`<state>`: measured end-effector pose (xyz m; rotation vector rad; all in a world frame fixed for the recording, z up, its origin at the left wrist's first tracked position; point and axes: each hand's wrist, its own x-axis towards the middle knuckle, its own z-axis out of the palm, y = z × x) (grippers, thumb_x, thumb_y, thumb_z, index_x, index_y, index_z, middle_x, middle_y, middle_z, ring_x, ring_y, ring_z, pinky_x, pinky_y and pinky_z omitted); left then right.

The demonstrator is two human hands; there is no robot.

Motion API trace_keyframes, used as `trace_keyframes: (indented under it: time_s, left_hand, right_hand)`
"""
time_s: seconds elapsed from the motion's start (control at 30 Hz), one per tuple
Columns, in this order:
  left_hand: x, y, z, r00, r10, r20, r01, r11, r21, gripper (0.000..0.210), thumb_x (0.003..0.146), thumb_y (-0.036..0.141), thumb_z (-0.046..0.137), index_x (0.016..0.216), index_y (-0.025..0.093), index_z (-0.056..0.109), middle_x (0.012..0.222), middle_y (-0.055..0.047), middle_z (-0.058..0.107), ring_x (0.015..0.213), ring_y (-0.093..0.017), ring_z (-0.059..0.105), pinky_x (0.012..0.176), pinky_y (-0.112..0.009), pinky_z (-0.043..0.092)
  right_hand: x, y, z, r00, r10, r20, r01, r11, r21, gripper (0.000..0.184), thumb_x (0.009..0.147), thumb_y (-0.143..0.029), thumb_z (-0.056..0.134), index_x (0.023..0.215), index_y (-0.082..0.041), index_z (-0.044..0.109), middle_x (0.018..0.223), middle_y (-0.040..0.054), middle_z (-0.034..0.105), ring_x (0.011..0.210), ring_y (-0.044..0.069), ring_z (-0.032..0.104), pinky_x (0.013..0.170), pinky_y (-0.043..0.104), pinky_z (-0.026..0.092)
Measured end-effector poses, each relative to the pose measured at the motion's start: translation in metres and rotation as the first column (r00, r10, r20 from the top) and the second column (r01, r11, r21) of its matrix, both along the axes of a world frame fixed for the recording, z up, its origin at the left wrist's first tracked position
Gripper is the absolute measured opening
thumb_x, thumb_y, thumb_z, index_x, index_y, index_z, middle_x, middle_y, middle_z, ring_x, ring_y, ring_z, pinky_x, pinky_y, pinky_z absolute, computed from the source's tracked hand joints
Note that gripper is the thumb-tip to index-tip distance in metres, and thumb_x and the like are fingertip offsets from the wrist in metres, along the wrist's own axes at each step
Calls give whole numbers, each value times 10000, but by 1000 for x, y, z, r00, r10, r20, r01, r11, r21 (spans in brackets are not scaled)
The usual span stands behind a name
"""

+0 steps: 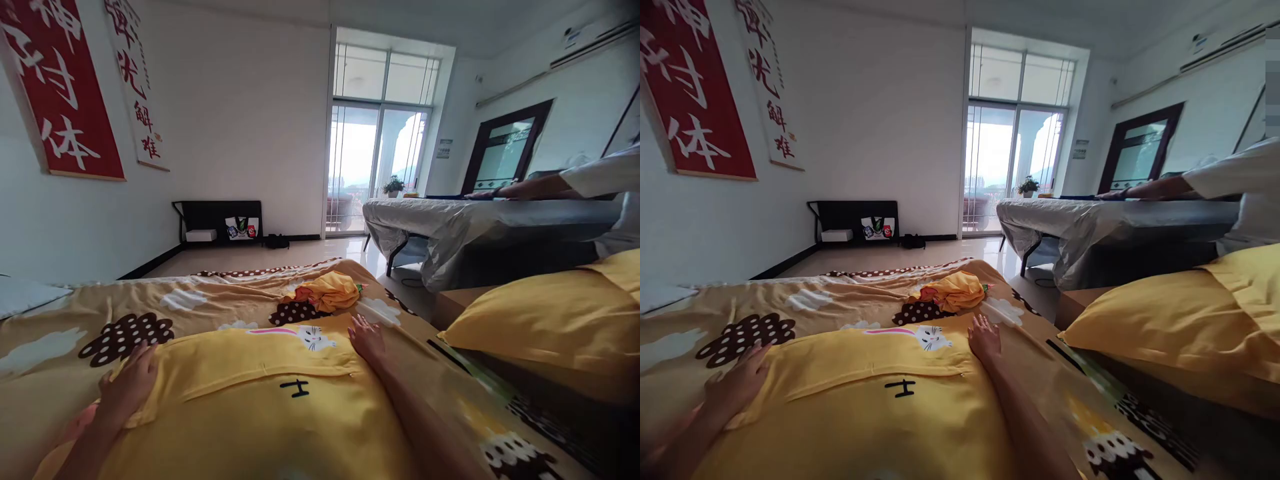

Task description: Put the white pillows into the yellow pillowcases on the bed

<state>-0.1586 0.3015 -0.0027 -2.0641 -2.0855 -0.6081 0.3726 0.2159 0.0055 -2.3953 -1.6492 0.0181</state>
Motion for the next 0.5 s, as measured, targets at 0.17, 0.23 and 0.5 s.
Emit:
trace_keyframes:
  time_s: [0.17,0.23,0.5]
  left_hand:
    - [124,-99,61,826,-564,26,564,826,10,543,942,426,261,1436,237,385,1495,-36,387,1381,-204,351,1117,-386,333]
    - [151,-120,60,773,-634,29,632,764,-131,542,940,484,269,1430,285,388,1500,-17,370,1386,-212,341,1114,-435,333]
    - [17,-135,-33,885,-411,-221,404,911,-79,513,835,356,334,1261,283,609,1436,-16,441,1357,-265,386,1050,-488,399]
  right_hand:
    - [-55,-39,24,925,380,2,-368,895,253,507,985,-411,273,1430,-206,403,1474,64,405,1359,175,366,1112,354,288]
    - [-76,-57,13,830,557,-36,-534,812,235,510,983,-444,282,1418,-221,427,1441,57,451,1338,190,401,1109,371,306]
    - [-44,-109,-31,939,343,-11,-336,925,175,542,981,-483,263,1463,-246,340,1525,32,294,1419,193,235,1159,442,192]
